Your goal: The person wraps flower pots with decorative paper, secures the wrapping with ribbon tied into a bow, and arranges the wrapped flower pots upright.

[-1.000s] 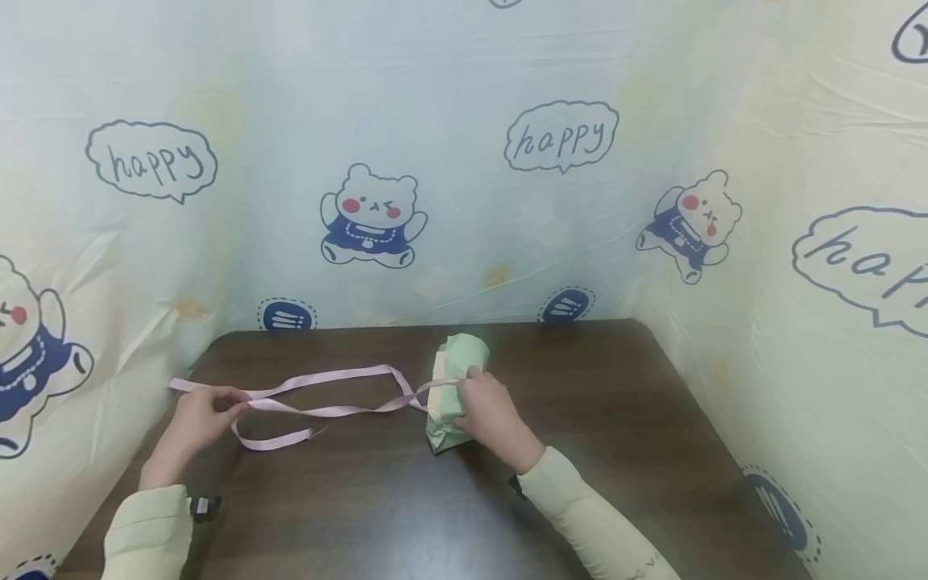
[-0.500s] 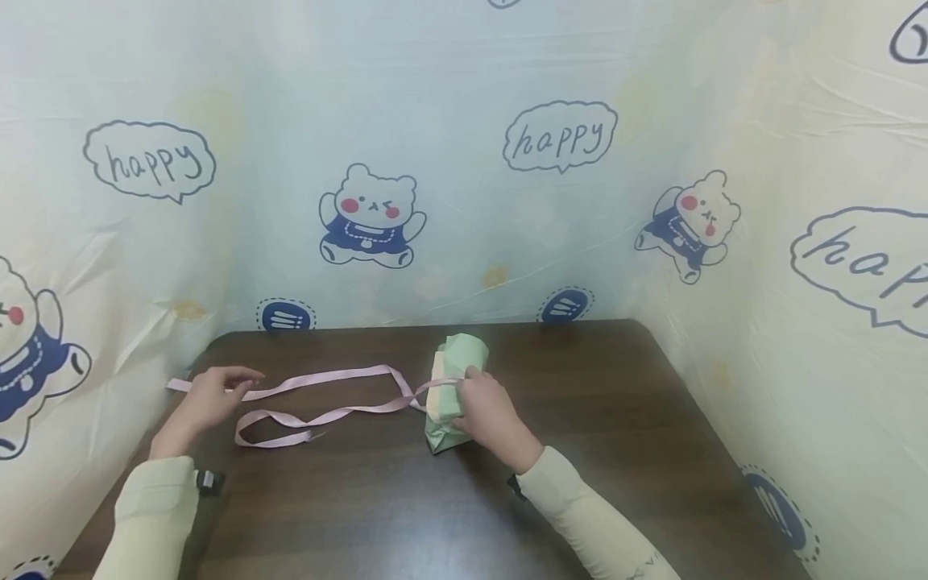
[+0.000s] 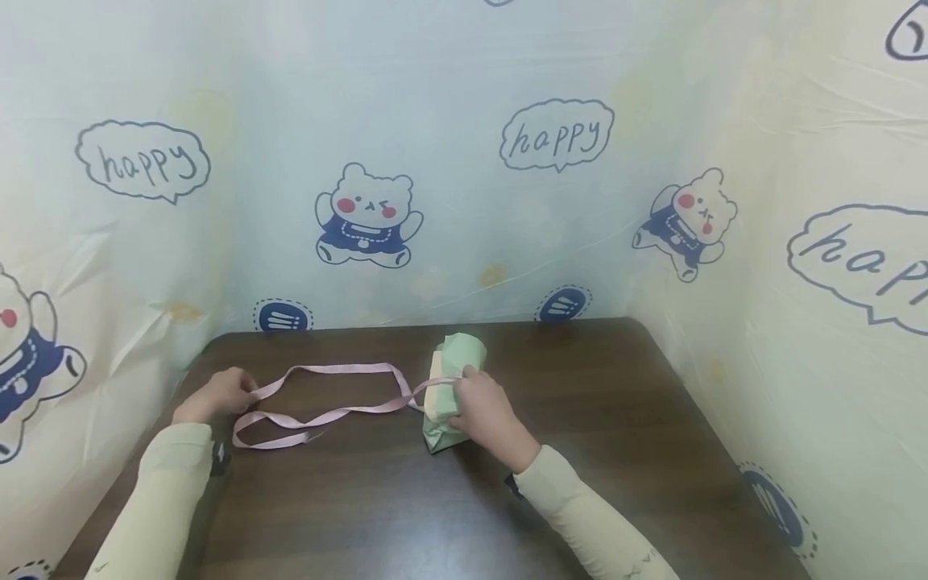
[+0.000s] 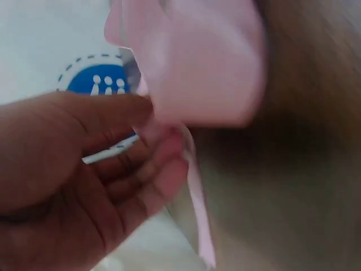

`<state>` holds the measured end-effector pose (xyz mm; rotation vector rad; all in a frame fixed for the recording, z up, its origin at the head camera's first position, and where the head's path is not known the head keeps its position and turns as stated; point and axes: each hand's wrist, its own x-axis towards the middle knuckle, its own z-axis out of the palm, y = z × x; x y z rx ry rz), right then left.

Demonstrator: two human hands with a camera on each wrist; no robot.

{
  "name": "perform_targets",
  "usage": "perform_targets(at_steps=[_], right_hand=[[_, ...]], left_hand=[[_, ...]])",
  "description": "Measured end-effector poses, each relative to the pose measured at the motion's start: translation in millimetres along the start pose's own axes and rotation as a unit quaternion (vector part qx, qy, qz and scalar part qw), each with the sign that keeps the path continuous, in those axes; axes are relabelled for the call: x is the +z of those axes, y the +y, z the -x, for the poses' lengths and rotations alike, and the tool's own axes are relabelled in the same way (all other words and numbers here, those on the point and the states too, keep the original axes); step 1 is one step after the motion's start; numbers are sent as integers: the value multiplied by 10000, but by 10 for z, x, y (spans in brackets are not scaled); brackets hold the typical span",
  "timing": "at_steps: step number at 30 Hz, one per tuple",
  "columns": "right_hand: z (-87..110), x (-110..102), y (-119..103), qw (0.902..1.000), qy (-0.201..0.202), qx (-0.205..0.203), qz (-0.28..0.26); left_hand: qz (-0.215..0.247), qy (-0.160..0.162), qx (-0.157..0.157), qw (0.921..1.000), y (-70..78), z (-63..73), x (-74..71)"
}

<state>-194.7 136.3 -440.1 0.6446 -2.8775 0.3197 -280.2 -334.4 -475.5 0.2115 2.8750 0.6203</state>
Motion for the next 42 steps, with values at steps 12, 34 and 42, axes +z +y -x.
perform_targets(at_steps=[12,34,42], right_hand=[[32,-5,10,9998,110,-62,180],[74,64,24,9978,530,-343,186],[75,47,21,9977,534,-326,259]], left_hand=[[2810,-222,1367,9497,1186,-387,-1],[2672,-1323,2870,9104,3348,-361,571],[2054,221,3256,9227,2952,-151,718]])
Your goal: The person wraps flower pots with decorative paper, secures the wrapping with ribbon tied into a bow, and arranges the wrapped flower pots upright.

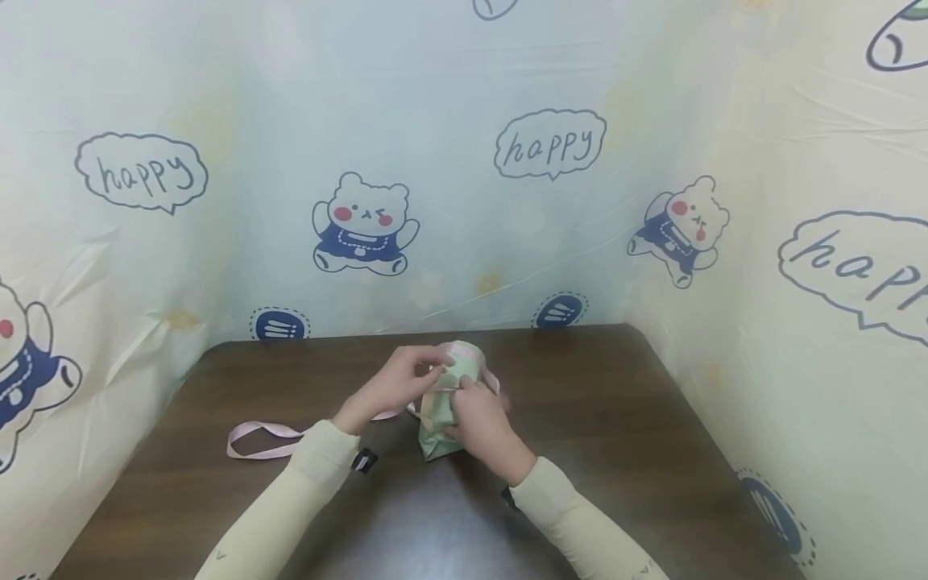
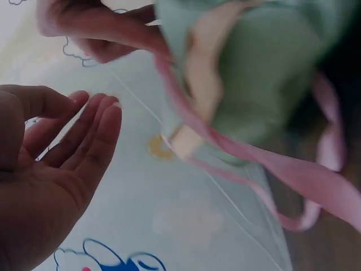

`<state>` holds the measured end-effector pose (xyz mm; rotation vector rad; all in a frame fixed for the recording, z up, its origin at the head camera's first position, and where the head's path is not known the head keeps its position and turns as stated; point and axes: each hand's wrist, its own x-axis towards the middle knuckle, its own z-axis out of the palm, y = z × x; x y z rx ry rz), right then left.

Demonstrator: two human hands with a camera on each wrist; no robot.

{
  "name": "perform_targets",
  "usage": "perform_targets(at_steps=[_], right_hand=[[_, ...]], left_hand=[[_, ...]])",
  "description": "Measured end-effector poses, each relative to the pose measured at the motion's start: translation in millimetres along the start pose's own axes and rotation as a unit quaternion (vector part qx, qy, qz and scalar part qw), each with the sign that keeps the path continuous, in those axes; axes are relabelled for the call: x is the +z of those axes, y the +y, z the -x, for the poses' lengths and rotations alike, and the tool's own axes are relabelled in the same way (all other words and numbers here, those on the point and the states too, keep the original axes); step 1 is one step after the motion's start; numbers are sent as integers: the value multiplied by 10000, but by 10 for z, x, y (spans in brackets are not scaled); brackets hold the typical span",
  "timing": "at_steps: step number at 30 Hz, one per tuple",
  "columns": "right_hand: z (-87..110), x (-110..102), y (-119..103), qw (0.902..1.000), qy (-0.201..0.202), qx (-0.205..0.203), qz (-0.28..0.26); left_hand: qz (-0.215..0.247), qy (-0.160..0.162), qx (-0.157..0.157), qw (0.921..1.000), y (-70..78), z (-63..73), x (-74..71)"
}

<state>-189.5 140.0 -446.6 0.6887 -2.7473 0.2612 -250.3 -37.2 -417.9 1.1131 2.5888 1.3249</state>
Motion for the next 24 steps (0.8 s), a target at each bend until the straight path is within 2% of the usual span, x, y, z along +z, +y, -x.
perform_targets(at_steps=[3,8,12,15,18,21,24], right_hand=[[11,6,19,9998,111,-33,-145],[19,18,77,9984,317,-284,-367],[29,8,131,9955,220,-379,-837],[41,-18,206,9907,-5,-464,-1281],[53,-109,336,9779,-501,-636,-1927],[50,-196,520,9553,-1048,-756,-2657],[43,-238,680,9424,-1072,-445,-3138]], left_hand=[[-182,147,247,9994,-82,188,73],[-203,-10,516,9985,-180,388,276],[-308,85,586,9978,-178,443,370],[-597,142,536,9967,-154,448,410],[-972,110,480,9940,-113,439,445],[-1539,111,540,9866,-74,436,488],[-2052,114,681,9763,-45,439,543]])
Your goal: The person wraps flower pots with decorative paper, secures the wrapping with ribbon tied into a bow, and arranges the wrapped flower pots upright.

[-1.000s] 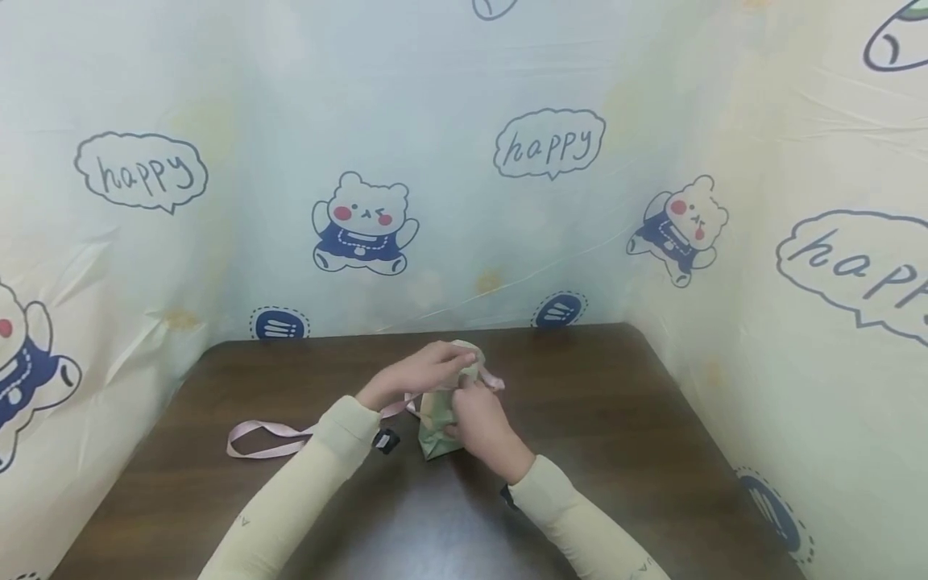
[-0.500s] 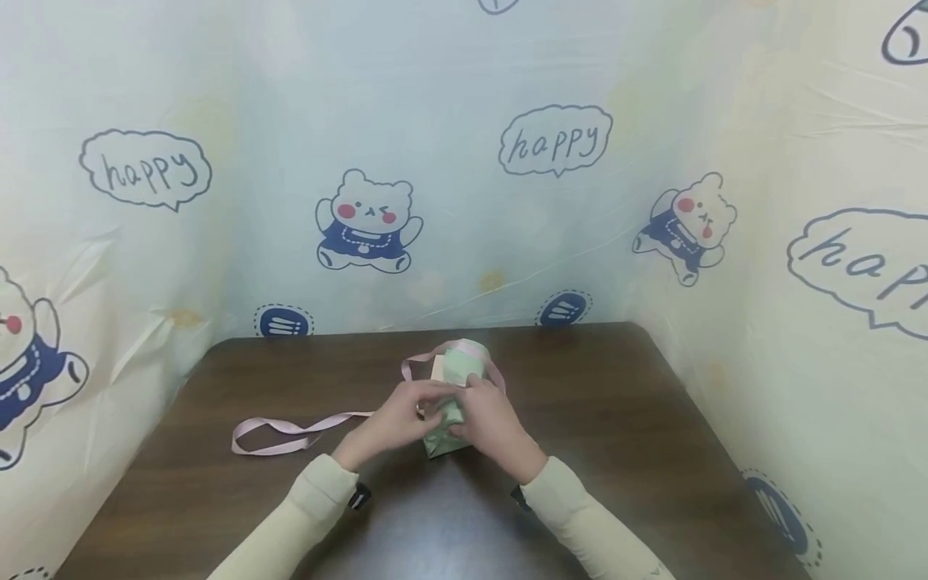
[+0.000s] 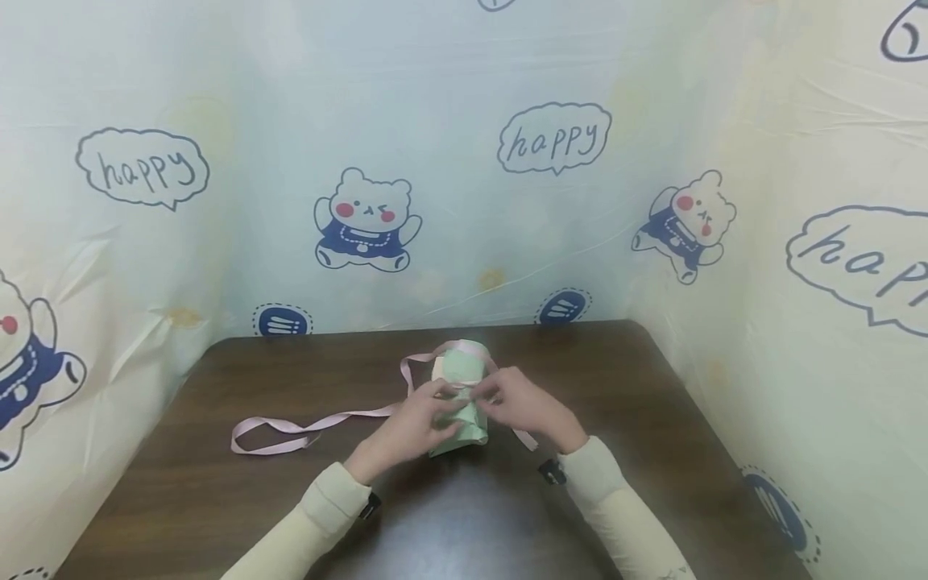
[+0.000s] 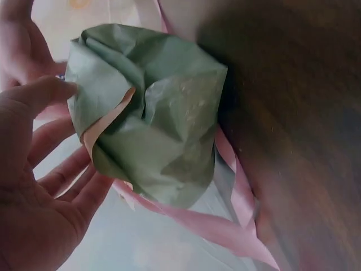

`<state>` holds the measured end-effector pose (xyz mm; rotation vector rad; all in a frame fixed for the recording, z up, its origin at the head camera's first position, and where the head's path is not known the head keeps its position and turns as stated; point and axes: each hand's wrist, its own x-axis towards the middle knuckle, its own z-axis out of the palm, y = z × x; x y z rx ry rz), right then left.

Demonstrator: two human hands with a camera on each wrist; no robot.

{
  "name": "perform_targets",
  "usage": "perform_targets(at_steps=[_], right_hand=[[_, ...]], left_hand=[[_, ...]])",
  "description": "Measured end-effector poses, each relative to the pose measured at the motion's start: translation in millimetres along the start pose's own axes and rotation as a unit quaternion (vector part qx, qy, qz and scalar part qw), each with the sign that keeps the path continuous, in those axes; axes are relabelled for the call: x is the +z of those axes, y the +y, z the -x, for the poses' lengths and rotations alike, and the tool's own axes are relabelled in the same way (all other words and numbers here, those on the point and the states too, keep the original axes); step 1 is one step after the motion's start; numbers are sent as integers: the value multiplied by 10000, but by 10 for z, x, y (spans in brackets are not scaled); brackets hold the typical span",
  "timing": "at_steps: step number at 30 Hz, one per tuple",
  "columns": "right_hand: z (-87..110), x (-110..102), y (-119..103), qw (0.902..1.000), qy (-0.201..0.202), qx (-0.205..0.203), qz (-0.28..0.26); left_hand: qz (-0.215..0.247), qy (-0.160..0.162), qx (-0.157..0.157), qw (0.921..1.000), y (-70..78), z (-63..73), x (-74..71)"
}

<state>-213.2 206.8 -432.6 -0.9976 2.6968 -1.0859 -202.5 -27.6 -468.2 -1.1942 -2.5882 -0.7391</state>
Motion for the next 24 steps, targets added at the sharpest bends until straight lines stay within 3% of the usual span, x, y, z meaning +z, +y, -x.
perform_targets(at_steps=[5,10,13,17,21,24], right_hand=[[-56,-14,187,9915,1081,704,-144],[-180,89,421,9851,1233,1193,125],[-228,116,509,9856,1404,931,164],[-197,41,502,9860,1653,195,71],[-78,-113,421,9906,1252,-524,-164],[38,-241,367,9924,873,-780,-383]], left_hand=[[-622,-2,182,9979,71,-9,50],[-1102,66,372,9932,123,-29,77],[-1175,92,422,9921,141,-33,99],[-1169,212,371,9922,139,-36,135],[-1077,327,310,9932,135,-38,153],[-965,388,300,9941,138,-42,161]])
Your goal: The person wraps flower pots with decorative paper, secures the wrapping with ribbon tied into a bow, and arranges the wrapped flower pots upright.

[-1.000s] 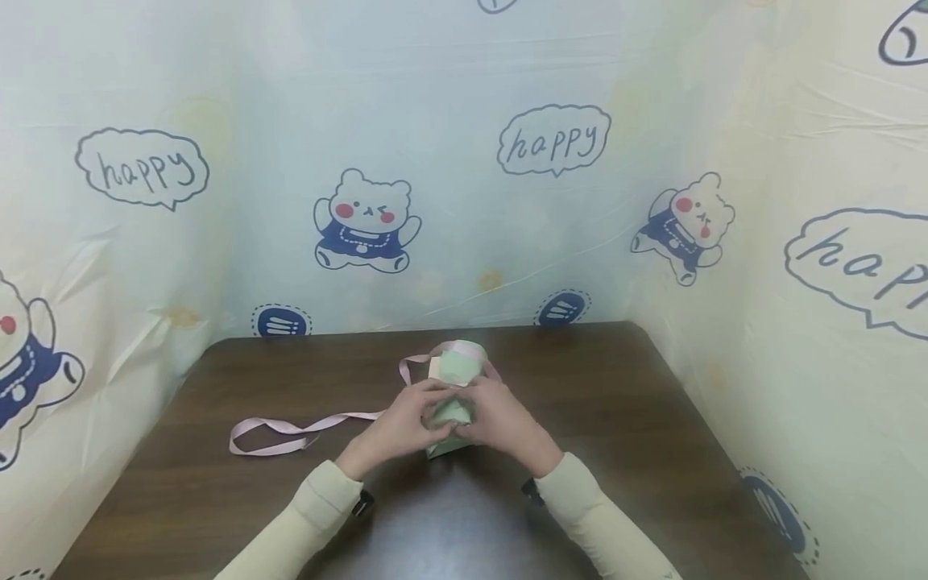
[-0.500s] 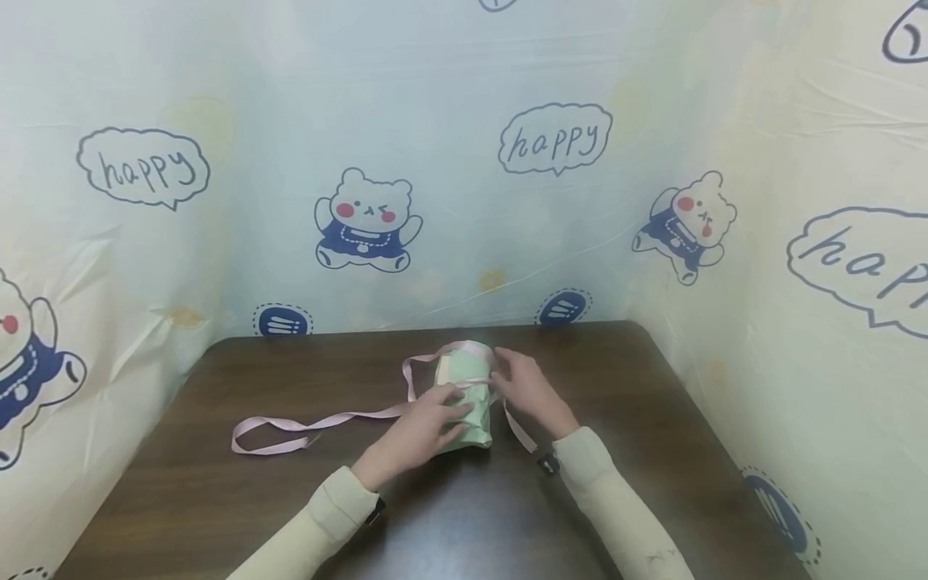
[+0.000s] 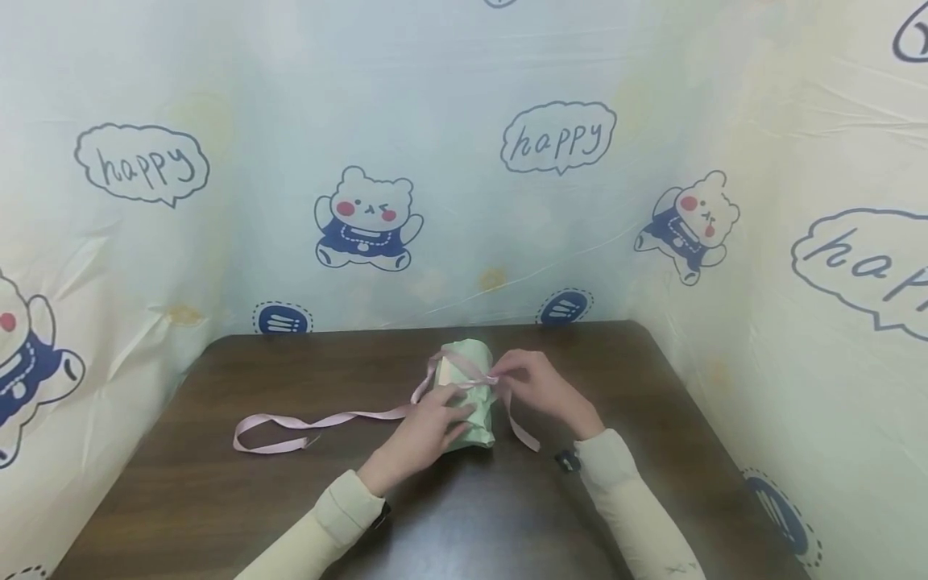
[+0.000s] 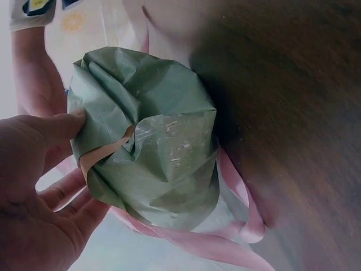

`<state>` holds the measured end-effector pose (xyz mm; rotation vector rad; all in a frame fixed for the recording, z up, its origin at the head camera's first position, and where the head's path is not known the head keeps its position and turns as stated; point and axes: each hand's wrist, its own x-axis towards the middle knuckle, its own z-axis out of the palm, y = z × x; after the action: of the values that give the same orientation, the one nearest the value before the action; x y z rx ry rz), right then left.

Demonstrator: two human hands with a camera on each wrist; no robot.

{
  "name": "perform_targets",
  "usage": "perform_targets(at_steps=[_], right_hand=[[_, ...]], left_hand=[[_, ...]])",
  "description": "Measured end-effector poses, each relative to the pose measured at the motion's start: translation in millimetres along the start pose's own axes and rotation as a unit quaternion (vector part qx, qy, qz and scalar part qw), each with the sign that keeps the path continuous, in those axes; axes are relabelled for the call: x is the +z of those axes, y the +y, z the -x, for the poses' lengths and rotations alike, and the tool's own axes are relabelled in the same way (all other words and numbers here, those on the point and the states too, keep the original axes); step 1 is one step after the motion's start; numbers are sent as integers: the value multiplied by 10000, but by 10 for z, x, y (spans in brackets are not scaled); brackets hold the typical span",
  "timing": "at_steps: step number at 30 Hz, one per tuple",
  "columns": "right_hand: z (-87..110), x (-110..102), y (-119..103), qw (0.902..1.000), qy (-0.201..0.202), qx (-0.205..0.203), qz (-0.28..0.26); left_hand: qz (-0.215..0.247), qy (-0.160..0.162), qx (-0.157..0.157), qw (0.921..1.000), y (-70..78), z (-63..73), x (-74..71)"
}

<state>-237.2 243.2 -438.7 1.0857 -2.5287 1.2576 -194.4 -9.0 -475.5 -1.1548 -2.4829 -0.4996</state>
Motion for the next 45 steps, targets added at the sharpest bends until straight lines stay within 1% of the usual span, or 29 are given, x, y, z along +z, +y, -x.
perform_targets(at_steps=[3,6,10,12,14,17,19,20,21,22,24,27,29,30,33,36,39,41,43,45], right_hand=[[106,-159,-78,9993,-326,-67,-167],[242,-343,-117,9975,-675,24,-198],[461,-603,-72,9941,-981,438,116],[585,-732,-10,9895,-1148,821,301],[710,-836,73,9807,-1295,1367,536],[851,-889,209,9581,-1474,2277,915],[883,-855,277,9457,-1552,2562,1263],[872,-816,299,9427,-1560,2596,1399],[845,-769,314,9426,-1555,2541,1508],[801,-717,309,9451,-1512,2413,1605],[686,-588,261,9553,-1336,2101,1595],[462,-324,148,9747,-988,1591,1217],[310,-127,81,9841,-869,1314,818],[239,-28,62,9872,-856,1181,649],[70,217,39,9907,-901,998,185],[2,348,58,9910,-973,910,-154],[22,365,83,9898,-1075,908,-196],[50,344,97,9895,-1112,912,-116],[76,320,111,9897,-1072,945,-15],[94,309,125,9899,-999,1007,-45]], left_hand=[[77,23,-34,10000,11,2,-4],[112,26,-85,9999,16,8,-10],[129,35,-150,9998,8,24,-6],[128,61,-150,9998,-1,29,-1],[132,88,-167,9997,-8,40,3],[137,118,-231,9996,-21,64,9],[143,113,-288,9994,-26,82,10],[139,114,-305,9994,-31,89,11],[115,112,-311,9994,-38,94,17],[97,118,-302,9994,-43,96,19],[111,171,-258,9995,-51,97,19],[181,247,-225,9993,-69,104,15],[241,231,-271,9991,-80,113,4],[268,197,-319,9989,-85,120,-2],[319,88,-510,9981,-99,140,-18],[502,-4,-687,9964,-104,157,-24],[709,-58,-766,9945,-100,163,-22],[760,-50,-772,9941,-99,162,-16],[752,-13,-771,9942,-100,158,-5],[743,21,-770,9943,-102,154,9]])
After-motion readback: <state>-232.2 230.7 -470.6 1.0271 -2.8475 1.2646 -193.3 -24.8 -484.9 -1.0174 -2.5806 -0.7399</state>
